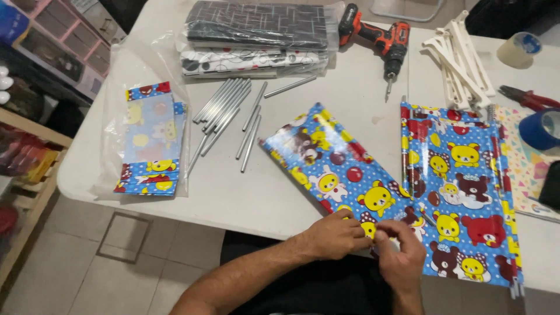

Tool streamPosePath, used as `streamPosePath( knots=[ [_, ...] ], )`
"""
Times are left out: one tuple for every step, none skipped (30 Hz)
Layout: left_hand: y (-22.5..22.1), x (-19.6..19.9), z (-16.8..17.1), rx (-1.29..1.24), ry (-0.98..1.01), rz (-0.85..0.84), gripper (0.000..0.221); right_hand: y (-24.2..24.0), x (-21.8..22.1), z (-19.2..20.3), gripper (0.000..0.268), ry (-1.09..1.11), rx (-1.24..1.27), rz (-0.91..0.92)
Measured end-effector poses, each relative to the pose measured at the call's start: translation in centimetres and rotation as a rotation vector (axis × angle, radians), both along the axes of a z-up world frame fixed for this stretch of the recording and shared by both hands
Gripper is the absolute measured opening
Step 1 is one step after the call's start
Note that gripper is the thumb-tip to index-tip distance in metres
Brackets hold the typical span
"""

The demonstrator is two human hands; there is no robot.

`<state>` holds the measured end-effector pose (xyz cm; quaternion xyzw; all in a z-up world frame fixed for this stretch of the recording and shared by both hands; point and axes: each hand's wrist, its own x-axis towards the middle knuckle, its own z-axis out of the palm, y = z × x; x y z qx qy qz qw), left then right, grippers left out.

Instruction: Assembling fabric display shelves by inserting metal support rods into fabric sleeves.

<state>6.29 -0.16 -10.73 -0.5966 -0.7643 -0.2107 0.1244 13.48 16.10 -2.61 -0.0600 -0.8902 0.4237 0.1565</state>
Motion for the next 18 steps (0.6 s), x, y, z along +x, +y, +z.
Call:
streamPosePath(
  knots=[
    [-0.1, 0.2, 0.5, 0.093, -0.009, 0.012, 0.01, 0.6, -0.4, 0.9, 0.016, -0.067, 0.032, -0.09],
    [-0.3, 0.7, 0.8, 0.104, -0.017, -0.013, 0.01, 1.8, -1.4, 0.6, 0.016, -0.074, 0.043, -0.115],
    [-0.6, 1.1, 1.1, 0.093, -0.06, 0.011, 0.009, 3.2, -2.3, 0.3, 0.022, -0.074, 0.205, -0.114],
    [-0.8, 1.1, 1.4, 0.08, -0.095, 0.025, 0.009, 4.7, -3.3, 0.0, 0.029, -0.07, 0.365, -0.12],
    [-0.9, 1.5, 1.6, 0.09, -0.094, -0.008, 0.009, 5.3, -4.4, -0.3, 0.029, -0.073, 0.375, -0.154],
    [-1.1, 1.7, 1.8, 0.09, -0.131, -0.003, 0.009, 5.8, -5.5, -0.7, 0.04, -0.161, 0.444, -0.086],
    [-1.4, 1.7, 2.0, 0.089, -0.168, 0.003, 0.012, 6.5, -6.7, -1.1, 0.052, -0.252, 0.508, -0.019],
    [-1.3, 2.0, 2.0, 0.092, -0.173, -0.014, 0.012, 5.9, -7.2, -0.5, 0.052, -0.26, 0.51, -0.035],
    [-1.3, 2.4, 1.9, 0.02, -0.198, -0.001, 0.023, 5.2, -7.7, 0.1, 0.052, -0.334, 0.551, -0.037],
    [-1.6, 2.5, 1.9, -0.051, -0.221, 0.039, 0.035, 4.2, -9.1, 0.6, 0.051, -0.398, 0.594, -0.014],
    [-1.6, 2.7, 1.7, -0.048, -0.223, 0.05, 0.035, 4.0, -9.6, 1.0, 0.051, -0.396, 0.598, -0.004],
    [-1.7, 2.9, 1.5, -0.048, -0.218, 0.052, 0.037, 3.6, -10.4, 1.2, 0.04, -0.488, 0.682, -0.011],
    [-1.9, 3.2, 1.3, -0.047, -0.214, 0.054, 0.039, 3.2, -11.2, 1.5, 0.032, -0.578, 0.768, -0.02],
    [-2.3, 3.3, 1.4, -0.042, -0.211, 0.074, 0.039, 3.2, -11.5, 1.6, 0.032, -0.568, 0.776, -0.003],
    [-2.5, 3.4, 1.5, -0.012, -0.205, 0.077, 0.033, 3.2, -11.8, 1.7, 0.029, -0.548, 0.761, 0.051],
    [-2.9, 3.5, 1.6, 0.012, -0.199, 0.059, 0.028, 3.3, -11.8, 1.7, 0.028, -0.535, 0.737, 0.087],
    [-3.2, 3.9, 2.0, 0.011, -0.195, 0.059, 0.028, 2.9, -11.1, 3.1, 0.028, -0.533, 0.736, 0.085],
    [-3.5, 3.9, 2.4, 0.085, -0.167, 0.051, 0.022, 2.5, -10.5, 4.5, 0.025, -0.633, 0.592, 0.049]
  ],
)
